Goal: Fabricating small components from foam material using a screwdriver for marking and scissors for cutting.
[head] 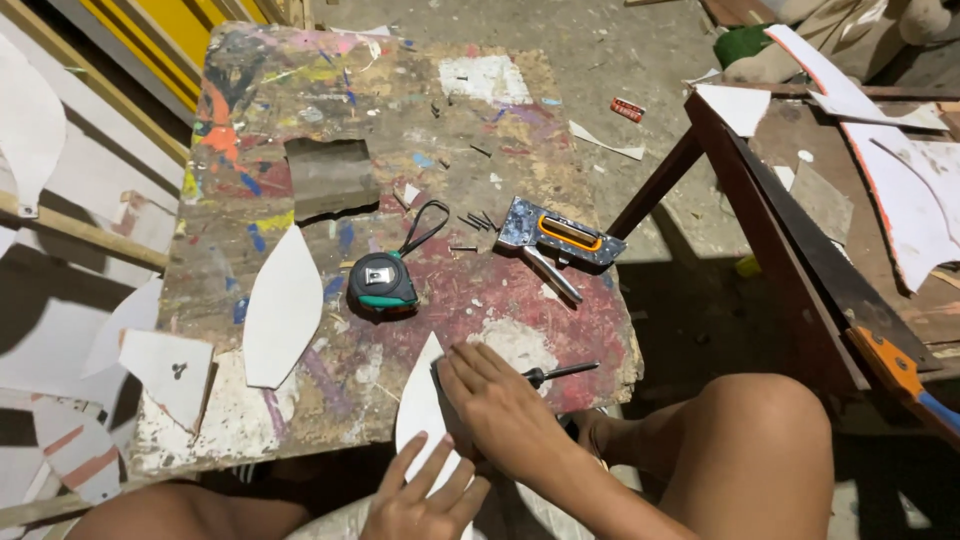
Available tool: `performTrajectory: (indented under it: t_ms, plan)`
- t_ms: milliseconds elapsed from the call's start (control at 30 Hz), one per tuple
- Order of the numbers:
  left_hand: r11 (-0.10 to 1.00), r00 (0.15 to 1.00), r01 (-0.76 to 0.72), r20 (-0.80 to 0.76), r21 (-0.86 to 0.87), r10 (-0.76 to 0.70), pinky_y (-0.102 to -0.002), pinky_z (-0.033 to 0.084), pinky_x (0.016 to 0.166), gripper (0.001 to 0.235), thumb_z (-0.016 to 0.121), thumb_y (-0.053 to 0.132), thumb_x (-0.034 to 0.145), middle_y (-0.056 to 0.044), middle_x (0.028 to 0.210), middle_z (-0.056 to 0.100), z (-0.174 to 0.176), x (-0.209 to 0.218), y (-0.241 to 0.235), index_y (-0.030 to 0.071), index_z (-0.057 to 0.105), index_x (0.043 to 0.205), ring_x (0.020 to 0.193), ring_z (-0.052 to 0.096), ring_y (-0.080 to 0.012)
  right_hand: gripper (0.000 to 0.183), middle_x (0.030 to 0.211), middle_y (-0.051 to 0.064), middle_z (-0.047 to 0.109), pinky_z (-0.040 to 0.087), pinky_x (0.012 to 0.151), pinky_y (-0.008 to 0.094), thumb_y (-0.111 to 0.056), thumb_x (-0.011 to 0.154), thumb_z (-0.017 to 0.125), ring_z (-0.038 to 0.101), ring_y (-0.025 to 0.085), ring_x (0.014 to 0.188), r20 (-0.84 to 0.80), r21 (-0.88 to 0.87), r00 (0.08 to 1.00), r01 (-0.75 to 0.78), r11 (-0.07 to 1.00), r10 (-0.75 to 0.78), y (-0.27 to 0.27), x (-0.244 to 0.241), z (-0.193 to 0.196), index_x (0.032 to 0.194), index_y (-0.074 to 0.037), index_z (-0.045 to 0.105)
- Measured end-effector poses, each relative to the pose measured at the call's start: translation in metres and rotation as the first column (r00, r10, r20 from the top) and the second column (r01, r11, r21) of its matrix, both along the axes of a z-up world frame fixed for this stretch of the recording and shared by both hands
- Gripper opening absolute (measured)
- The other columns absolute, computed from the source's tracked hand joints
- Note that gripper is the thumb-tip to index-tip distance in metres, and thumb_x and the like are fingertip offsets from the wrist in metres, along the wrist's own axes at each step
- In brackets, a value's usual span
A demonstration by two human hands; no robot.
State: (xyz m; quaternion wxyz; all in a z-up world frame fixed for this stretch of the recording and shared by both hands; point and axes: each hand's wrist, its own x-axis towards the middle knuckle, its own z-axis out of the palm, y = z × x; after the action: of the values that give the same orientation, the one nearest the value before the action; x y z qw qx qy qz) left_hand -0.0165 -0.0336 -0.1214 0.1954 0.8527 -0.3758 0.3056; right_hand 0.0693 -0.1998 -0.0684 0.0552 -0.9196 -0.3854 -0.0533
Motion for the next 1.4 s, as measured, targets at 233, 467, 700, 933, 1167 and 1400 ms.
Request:
performTrajectory:
  t_ms: [233,467,700,933,1167,1400]
  plan:
    - [0.973,0.983,-0.171,-0.097,-0.157,0.157,-0.058,0.053,0.098,0.017,0.065,0.002,0.077,-0.011,0.065,0.062,-0.011,-0.018,-0.043,0.014,0.077,0.074,0.069,0.066,-0.0350,0.042,0.128,0.024,0.066,0.037,0.119,0.047,-0.010,0.095,0.055,0.057,0.038,0.130,0.047,0.119,0.981,-0.194,0.974,0.189,0.013,-0.008,0.004,0.132,0.009,0.060]
    - [0.968,0.972,-0.222,0.047,-0.121,0.229,-0.058,0.053,0.099,0.028,0.056,0.000,0.095,-0.012,0.082,0.069,-0.006,-0.020,-0.057,0.009,0.070,0.073,0.084,0.068,-0.0354,0.047,0.133,0.009,0.070,0.038,0.117,0.058,-0.014,0.080,0.068,0.057,0.038,0.132,0.165,0.080,0.983,-0.097,0.992,0.083,0.008,0.006,0.011,0.127,-0.011,0.067]
    - [0.961,0.967,-0.245,0.034,-0.128,0.251,-0.056,0.052,0.103,0.028,0.054,-0.002,0.093,-0.012,0.088,0.073,-0.006,-0.020,-0.059,0.009,0.073,0.075,0.096,0.071,-0.0397,0.090,0.145,0.004,0.062,0.020,0.121,0.066,-0.021,0.053,0.091,0.032,0.042,0.150,-0.091,0.008,0.995,0.030,1.000,-0.030,0.005,0.005,0.011,0.138,-0.018,0.062]
    - [0.961,0.961,-0.260,0.065,-0.095,0.267,-0.054,0.052,0.103,0.032,0.054,0.005,0.098,-0.008,0.085,0.072,-0.005,-0.018,-0.059,0.014,0.072,0.073,0.090,0.071,-0.0344,0.052,0.139,0.009,0.066,0.025,0.120,0.060,-0.011,0.083,0.062,0.044,0.038,0.145,0.070,0.066,0.996,-0.053,0.996,0.049,0.000,0.009,0.001,0.134,-0.008,0.067]
    - [0.958,0.957,-0.266,0.092,-0.109,0.276,-0.046,0.053,0.100,0.030,0.054,0.007,0.100,-0.004,0.083,0.068,0.019,-0.011,-0.054,0.017,0.070,0.077,0.091,0.072,-0.0262,0.056,0.132,0.008,0.070,0.026,0.117,0.067,-0.006,0.072,0.073,0.050,0.038,0.137,0.005,0.204,0.996,0.092,0.975,-0.095,0.003,0.005,0.011,0.127,-0.016,0.070]
    - [0.977,0.978,-0.208,-0.043,-0.040,0.206,-0.061,0.045,0.104,0.011,0.063,0.022,0.097,-0.016,0.115,0.072,0.001,-0.007,-0.039,0.016,0.072,0.095,0.125,0.062,-0.0376,0.030,0.119,0.012,0.078,0.055,0.099,0.041,-0.002,0.092,0.064,0.074,0.028,0.110,-0.230,0.670,0.952,0.307,0.676,-0.204,-0.005,0.023,0.055,0.120,-0.007,0.073]
